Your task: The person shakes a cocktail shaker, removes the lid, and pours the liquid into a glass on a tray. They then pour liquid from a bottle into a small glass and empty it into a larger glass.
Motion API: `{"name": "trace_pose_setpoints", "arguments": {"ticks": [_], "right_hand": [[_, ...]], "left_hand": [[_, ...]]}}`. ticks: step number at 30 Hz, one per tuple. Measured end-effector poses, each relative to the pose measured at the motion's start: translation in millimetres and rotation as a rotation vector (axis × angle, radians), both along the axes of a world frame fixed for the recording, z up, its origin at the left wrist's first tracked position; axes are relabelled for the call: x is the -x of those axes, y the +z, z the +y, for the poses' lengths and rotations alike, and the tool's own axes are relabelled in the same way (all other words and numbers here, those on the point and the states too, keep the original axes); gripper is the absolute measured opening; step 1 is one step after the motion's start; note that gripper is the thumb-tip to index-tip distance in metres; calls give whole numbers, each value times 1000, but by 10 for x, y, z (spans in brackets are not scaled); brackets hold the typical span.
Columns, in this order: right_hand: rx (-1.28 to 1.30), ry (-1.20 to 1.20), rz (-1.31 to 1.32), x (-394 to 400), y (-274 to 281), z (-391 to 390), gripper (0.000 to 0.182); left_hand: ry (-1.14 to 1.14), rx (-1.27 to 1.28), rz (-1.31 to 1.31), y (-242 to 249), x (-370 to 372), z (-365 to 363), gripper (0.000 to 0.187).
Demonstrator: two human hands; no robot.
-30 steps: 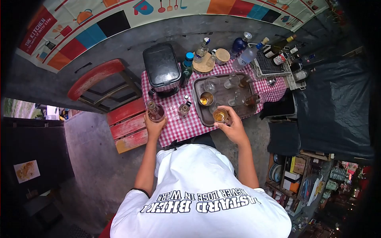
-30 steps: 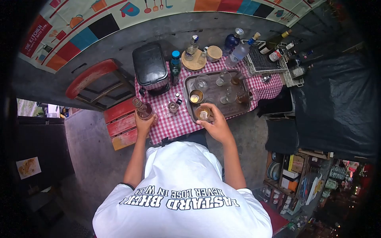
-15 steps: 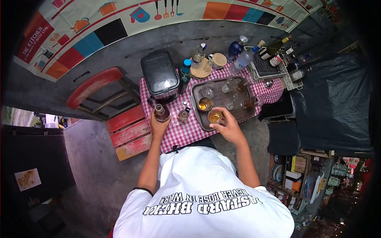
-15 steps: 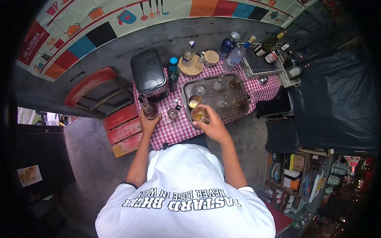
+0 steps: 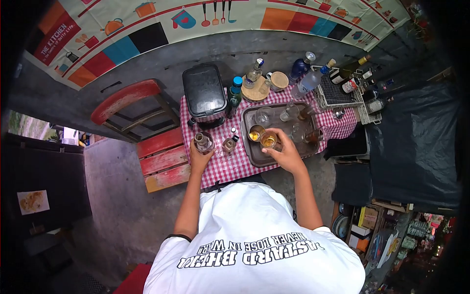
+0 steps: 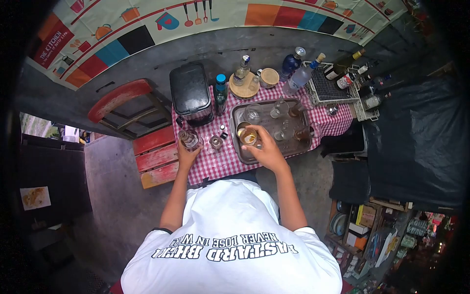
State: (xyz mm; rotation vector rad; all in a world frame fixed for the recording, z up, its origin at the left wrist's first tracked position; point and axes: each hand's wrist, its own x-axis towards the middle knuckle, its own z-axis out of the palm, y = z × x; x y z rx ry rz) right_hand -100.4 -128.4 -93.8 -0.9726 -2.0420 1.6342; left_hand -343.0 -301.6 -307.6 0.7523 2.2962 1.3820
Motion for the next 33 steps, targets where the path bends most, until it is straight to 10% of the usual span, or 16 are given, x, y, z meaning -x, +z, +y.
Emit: {"name": "trace_pose_setpoints", "arguments": {"ticks": [10, 33], "right_hand": [[-144, 176, -113, -84, -210, 499, 53], [-453, 903, -461, 382, -1024, 1403, 55]], "left_hand": [[5, 564, 71, -280, -664, -460, 70], [-32, 691, -34, -400, -1370, -306, 81]]}}
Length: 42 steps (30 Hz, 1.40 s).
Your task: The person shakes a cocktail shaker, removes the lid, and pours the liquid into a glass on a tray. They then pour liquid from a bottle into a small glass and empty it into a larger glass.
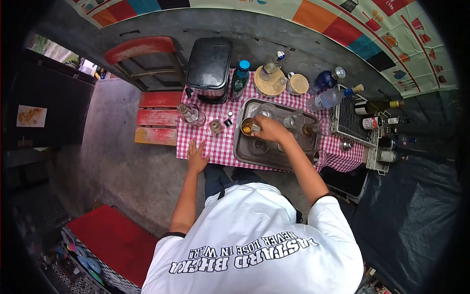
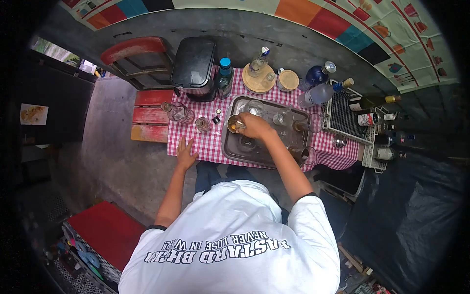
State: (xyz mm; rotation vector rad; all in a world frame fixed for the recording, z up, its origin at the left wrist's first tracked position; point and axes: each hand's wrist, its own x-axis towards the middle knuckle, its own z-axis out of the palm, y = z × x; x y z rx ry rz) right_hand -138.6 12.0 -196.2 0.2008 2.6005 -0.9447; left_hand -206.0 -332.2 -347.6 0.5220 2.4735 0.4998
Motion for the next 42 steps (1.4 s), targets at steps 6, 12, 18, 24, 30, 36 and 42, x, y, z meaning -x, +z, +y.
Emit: {"name": "trace_pose_setpoints", "arguments": {"ticks": [6, 12, 18, 24, 30, 36, 42], "right_hand": [[-130, 95, -71, 144, -72, 15, 55], [-189, 174, -98, 228, -141, 17, 53], [-167, 121, -27, 164, -114, 31, 54], [54, -43, 107, -8, -5, 24, 58], [235, -176, 244, -235, 303, -181, 56], [341, -331, 253, -414, 558, -476, 59], [687, -604, 310, -479, 493, -875, 57]], "left_hand": [[60, -67, 42, -92, -62, 10, 79], [111, -77, 21, -80, -82, 68, 78], [121, -92, 47, -96, -96, 74, 78], [101, -38, -4, 2, -37, 89, 76], [74, 4, -34, -18, 98, 62, 79], [223, -238, -118, 27, 373, 0, 79], [302, -419, 74, 373, 687, 20, 87]]}}
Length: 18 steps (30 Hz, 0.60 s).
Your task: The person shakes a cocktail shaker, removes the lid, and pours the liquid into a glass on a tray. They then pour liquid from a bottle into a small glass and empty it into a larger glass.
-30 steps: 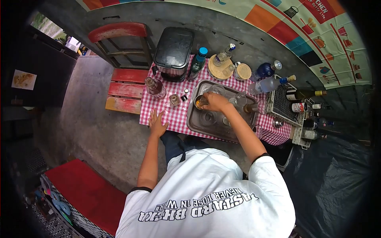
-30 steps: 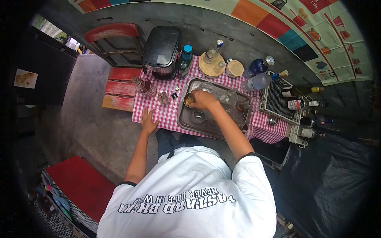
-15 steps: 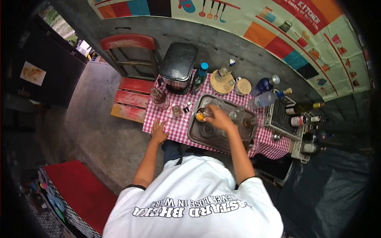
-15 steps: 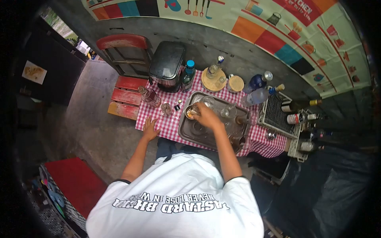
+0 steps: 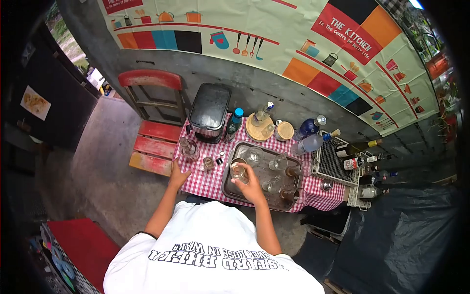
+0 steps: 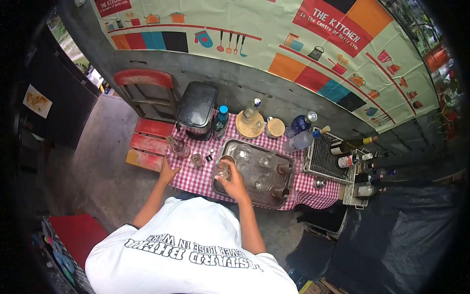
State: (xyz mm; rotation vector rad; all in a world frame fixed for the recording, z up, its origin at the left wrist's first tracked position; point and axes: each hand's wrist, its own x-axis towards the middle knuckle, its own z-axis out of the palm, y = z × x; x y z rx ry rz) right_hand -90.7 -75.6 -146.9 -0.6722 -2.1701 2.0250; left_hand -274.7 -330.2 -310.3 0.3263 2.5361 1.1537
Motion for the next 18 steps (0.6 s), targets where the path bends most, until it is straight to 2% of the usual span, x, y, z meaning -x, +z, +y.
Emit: {"name": "trace_pose_setpoints", "arguments": {"ticks": [2, 3, 6, 7, 10, 11, 14, 18], "right_hand": [[65, -43, 34, 26, -113, -145, 57], [79, -64, 55, 53, -147, -210, 57], [85, -100, 60, 105, -225, -331, 57], [101, -110, 76, 123, -249, -368, 57], [102, -149, 98, 187, -234, -450, 57], [63, -165, 96, 196, -213, -468, 57], [20, -226, 84, 224, -228, -563, 56], [9, -274, 79, 207, -262, -622, 58]], "left_hand": [[25, -118, -33, 156, 114, 37, 101], [-54, -37, 75, 196, 188, 31, 111], [-85, -165, -12, 257, 324, 42, 113], [-123, -210, 45, 216, 378, 63, 116], [-165, -221, 27, 361, 399, 132, 116], [-179, -195, 73, 107, 472, 122, 114], [-192, -151, 84, 327, 480, 230, 110], [-252, -247, 27, 293, 570, 296, 102]]}}
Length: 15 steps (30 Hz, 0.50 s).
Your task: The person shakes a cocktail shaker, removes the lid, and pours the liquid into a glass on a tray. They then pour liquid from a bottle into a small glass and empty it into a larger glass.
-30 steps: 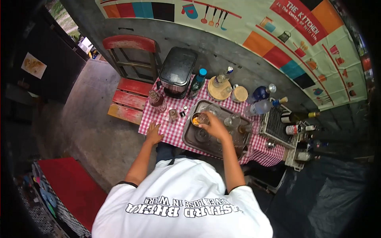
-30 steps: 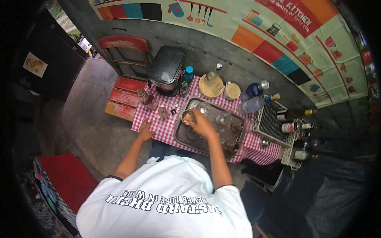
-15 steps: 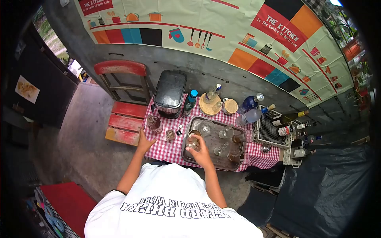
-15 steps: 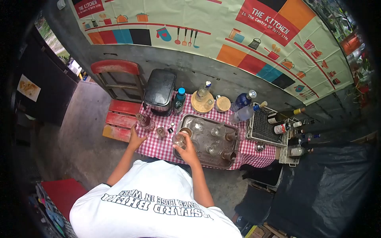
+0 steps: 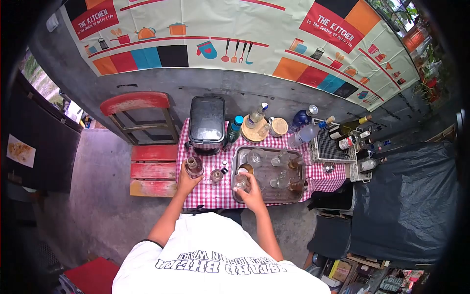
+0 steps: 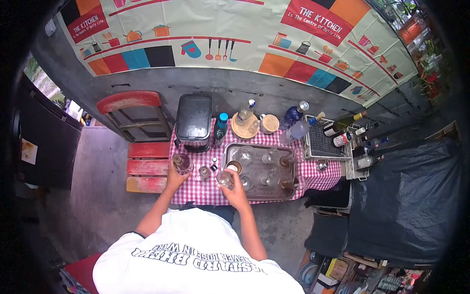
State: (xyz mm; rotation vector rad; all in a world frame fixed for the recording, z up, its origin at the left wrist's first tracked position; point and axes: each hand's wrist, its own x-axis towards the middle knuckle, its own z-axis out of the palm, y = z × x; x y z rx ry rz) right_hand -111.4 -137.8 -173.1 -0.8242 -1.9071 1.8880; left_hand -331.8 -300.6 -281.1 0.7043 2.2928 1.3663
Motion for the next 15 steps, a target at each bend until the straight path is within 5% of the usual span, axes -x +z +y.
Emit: {"name": "trace_pose_setpoints", "arguments": {"ticks": [10, 15], "right_hand": [[-43, -103, -44, 22, -20, -184, 58], [-45, -124, -56, -2, 86, -262, 57]], "left_hand": [[-62, -50, 61, -250, 186, 15, 99], [-68, -129, -25, -148, 162, 26, 75]]}}
